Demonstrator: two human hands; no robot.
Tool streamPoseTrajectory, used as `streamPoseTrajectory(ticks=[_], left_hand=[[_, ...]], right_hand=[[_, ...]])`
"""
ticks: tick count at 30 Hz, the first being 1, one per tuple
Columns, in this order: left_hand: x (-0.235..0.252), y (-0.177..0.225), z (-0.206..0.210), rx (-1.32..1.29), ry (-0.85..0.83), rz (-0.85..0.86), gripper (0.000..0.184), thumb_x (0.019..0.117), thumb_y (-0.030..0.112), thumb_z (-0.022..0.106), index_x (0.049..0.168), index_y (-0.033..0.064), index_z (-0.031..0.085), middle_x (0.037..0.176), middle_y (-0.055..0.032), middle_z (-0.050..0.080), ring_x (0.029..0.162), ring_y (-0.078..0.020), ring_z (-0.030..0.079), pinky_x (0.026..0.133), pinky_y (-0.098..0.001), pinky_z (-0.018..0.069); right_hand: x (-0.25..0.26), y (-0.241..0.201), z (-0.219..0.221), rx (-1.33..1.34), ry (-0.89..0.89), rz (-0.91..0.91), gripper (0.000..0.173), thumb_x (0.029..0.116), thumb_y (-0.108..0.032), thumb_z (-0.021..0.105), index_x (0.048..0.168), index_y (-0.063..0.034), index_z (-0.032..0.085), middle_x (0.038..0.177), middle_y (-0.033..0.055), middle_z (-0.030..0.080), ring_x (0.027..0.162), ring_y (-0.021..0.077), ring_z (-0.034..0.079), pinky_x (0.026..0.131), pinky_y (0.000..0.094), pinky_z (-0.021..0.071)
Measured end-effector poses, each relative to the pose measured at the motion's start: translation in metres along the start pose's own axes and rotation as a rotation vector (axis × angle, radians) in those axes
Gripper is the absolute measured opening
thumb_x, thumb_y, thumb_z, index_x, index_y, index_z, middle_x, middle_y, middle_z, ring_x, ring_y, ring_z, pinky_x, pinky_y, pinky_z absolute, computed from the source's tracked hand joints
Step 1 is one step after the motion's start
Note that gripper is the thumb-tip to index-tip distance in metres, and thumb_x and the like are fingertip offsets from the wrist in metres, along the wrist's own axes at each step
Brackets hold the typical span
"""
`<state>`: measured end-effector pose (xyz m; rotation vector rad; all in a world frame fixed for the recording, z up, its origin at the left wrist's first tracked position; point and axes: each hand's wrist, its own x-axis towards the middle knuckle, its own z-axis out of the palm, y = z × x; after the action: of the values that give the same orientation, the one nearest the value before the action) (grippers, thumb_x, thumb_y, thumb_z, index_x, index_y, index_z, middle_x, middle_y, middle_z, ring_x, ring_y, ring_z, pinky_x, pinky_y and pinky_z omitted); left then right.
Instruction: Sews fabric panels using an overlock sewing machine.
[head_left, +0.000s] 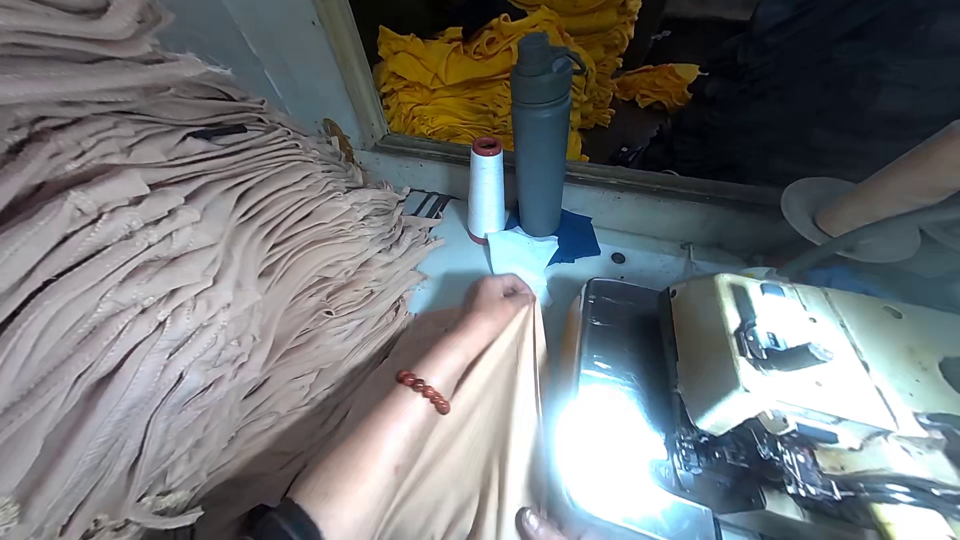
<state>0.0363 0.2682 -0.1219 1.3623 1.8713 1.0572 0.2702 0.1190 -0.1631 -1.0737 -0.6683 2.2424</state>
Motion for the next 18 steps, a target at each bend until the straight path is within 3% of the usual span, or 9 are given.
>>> streamPoseTrajectory(ticks=[4, 6, 10, 13, 15, 18], left_hand=[[-0.034, 0.033, -0.038, -0.236, 0.145, 0.388, 0.004, 0.0944, 0.004, 0.067, 0.096, 0.0009, 0.07, 0.08, 0.0033, 0.07, 0.073, 0.0027, 0.063, 0.071, -0.017, 0.0538], [-0.056, 0.055, -0.057, -0.241, 0.162, 0.577, 0.005, 0.0926, -0.003, 0.067, 0.096, -0.0011, 0.07, 0.084, 0.004, 0.071, 0.074, 0.0039, 0.064, 0.071, -0.0133, 0.0544], [-0.102, 0.095, -0.086, -0.133, 0.179, 0.746, 0.009, 0.0909, -0.007, 0.066, 0.096, -0.0001, 0.069, 0.088, 0.0047, 0.071, 0.08, 0.0028, 0.066, 0.075, -0.0124, 0.0557], [-0.123, 0.107, -0.101, -0.146, 0.183, 0.831, 0.012, 0.0904, -0.006, 0.067, 0.097, 0.0042, 0.069, 0.088, 0.0082, 0.071, 0.079, 0.0025, 0.066, 0.074, -0.0125, 0.0559], [-0.136, 0.113, -0.11, -0.167, 0.179, 0.859, 0.013, 0.0916, -0.004, 0.067, 0.098, 0.0068, 0.07, 0.088, 0.01, 0.071, 0.078, 0.0021, 0.067, 0.072, -0.0128, 0.0573], [-0.156, 0.119, -0.121, -0.179, 0.164, 0.877, 0.012, 0.0922, 0.0, 0.068, 0.098, 0.011, 0.071, 0.089, 0.0125, 0.072, 0.077, 0.0031, 0.067, 0.071, -0.0117, 0.0569]], right_hand=[[-0.014, 0.003, 0.001, -0.307, -0.093, -0.299, 0.014, 0.0946, 0.005, 0.06, 0.099, 0.0001, 0.072, 0.084, 0.0006, 0.077, 0.077, 0.0059, 0.073, 0.077, 0.028, 0.0614], [-0.021, -0.006, 0.007, -0.449, -0.132, -0.418, 0.011, 0.0953, 0.004, 0.061, 0.098, 0.0011, 0.071, 0.082, -0.0012, 0.075, 0.075, 0.0027, 0.071, 0.074, 0.0246, 0.0604], [-0.029, -0.022, 0.026, -0.593, -0.203, -0.681, 0.01, 0.096, 0.002, 0.06, 0.095, 0.0041, 0.07, 0.077, 0.0002, 0.071, 0.069, -0.0011, 0.065, 0.065, 0.0182, 0.0561], [-0.034, -0.026, 0.037, -0.64, -0.231, -0.921, 0.011, 0.0961, 0.002, 0.06, 0.095, 0.0064, 0.07, 0.083, 0.0058, 0.073, 0.077, 0.0013, 0.069, 0.073, 0.0176, 0.058], [-0.038, -0.023, 0.038, -0.69, -0.152, -1.07, 0.008, 0.0933, -0.001, 0.065, 0.092, 0.0026, 0.073, 0.088, 0.0064, 0.072, 0.087, 0.0037, 0.068, 0.081, 0.0182, 0.057], [-0.043, -0.017, 0.034, -0.702, -0.079, -1.112, 0.006, 0.0901, -0.008, 0.071, 0.092, -0.0056, 0.076, 0.103, 0.0079, 0.068, 0.106, 0.0106, 0.063, 0.092, 0.0215, 0.0529]])
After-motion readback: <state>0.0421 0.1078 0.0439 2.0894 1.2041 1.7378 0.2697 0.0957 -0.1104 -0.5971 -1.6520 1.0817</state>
